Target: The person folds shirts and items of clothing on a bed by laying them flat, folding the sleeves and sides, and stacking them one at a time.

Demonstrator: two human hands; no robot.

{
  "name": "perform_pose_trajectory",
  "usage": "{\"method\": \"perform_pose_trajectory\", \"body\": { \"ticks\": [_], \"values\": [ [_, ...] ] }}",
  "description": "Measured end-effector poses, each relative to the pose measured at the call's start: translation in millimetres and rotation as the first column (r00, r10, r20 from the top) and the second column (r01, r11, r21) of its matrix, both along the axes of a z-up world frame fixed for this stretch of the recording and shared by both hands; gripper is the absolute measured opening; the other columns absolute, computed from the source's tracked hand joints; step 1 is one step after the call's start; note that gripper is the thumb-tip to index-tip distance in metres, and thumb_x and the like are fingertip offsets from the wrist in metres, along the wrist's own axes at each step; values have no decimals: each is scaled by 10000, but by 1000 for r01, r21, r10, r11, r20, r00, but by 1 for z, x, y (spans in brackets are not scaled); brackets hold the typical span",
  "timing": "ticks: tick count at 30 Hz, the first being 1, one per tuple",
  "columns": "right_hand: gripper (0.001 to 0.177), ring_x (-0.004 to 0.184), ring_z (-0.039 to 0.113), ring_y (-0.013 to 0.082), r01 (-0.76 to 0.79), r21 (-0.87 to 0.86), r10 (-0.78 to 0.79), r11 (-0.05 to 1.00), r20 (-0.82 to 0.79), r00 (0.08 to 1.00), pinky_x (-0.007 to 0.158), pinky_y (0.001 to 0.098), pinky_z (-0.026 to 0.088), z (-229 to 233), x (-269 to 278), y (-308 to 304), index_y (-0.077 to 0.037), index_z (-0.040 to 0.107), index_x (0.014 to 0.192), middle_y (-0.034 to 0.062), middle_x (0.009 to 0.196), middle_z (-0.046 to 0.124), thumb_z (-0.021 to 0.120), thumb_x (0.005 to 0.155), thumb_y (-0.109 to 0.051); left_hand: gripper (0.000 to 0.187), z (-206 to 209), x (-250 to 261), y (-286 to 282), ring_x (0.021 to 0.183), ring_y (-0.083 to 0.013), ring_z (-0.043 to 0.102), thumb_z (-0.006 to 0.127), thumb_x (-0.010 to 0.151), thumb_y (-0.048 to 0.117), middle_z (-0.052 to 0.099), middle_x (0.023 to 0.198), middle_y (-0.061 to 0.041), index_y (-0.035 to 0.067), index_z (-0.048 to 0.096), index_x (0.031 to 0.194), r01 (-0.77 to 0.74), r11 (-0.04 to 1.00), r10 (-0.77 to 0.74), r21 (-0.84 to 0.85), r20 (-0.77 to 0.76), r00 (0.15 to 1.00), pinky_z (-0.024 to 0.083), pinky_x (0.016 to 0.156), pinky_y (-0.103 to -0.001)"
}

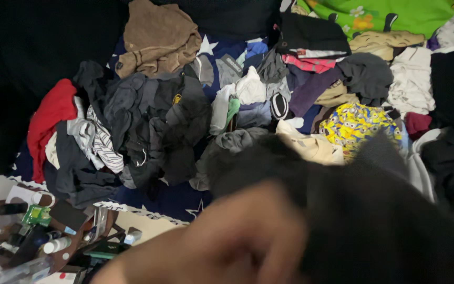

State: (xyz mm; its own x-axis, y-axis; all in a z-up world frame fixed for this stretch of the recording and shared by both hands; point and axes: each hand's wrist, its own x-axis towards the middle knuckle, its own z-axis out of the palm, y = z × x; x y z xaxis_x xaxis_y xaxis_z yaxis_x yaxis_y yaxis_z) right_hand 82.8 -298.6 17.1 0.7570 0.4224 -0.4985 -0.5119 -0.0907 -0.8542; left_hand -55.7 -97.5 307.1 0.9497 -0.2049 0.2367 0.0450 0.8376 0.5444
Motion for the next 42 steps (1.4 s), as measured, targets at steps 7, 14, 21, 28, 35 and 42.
{"method": "perform_pose_trajectory", "body": {
  "ticks": [7,14,21,28,35,42],
  "values": [
    [249,818,700,123,-4,24,4,1000,2,1000,637,278,540,9,17,-1,-17,644,1135,50,996,723,645,922,-146,286,-86,11,-147,1054,-60,549,704,936,12,569,1044,21,100,517,1133,273,953,-267,133,-59,962,443,944,-241],
    [265,822,695,121,-12,60,13,998,-24,1000,633,275,533,13,15,9,-11,642,1156,48,1010,721,661,929,-145,325,-111,21,-113,998,-112,502,819,867,116,544,957,-6,71,607,1110,188,823,-147,536,-118,982,399,900,-279],
    [281,825,690,118,-51,97,57,994,-63,996,628,272,527,10,15,6,-4,641,1177,45,1024,719,677,936,-144,378,-187,97,29,1040,-258,666,814,796,137,695,1106,-100,100,657,1137,-195,793,410,577,-271,871,529,928,-414],
    [299,829,685,115,-24,146,36,989,-83,996,624,269,520,47,68,-123,2,639,1198,43,1039,717,694,942,-143,473,-303,66,174,1150,-329,672,652,884,98,704,1259,-120,203,594,1341,-370,929,214,-17,-791,573,532,1009,-510],
    [356,958,727,191,458,231,-431,859,-159,888,857,346,567,178,66,-124,-76,672,1194,56,1110,758,596,938,-311,378,-198,83,142,1097,-240,682,632,966,102,715,1179,-84,158,636,1339,-484,867,465,117,-537,704,517,1028,-428],
    [291,799,483,215,7,272,9,962,-57,998,685,387,321,162,34,-51,-21,604,1234,100,1064,618,740,1027,-175,286,-248,80,13,1016,-223,726,736,975,168,726,1152,-87,47,690,1230,133,984,-179,-122,-560,809,577,933,-398]
  ]
}}
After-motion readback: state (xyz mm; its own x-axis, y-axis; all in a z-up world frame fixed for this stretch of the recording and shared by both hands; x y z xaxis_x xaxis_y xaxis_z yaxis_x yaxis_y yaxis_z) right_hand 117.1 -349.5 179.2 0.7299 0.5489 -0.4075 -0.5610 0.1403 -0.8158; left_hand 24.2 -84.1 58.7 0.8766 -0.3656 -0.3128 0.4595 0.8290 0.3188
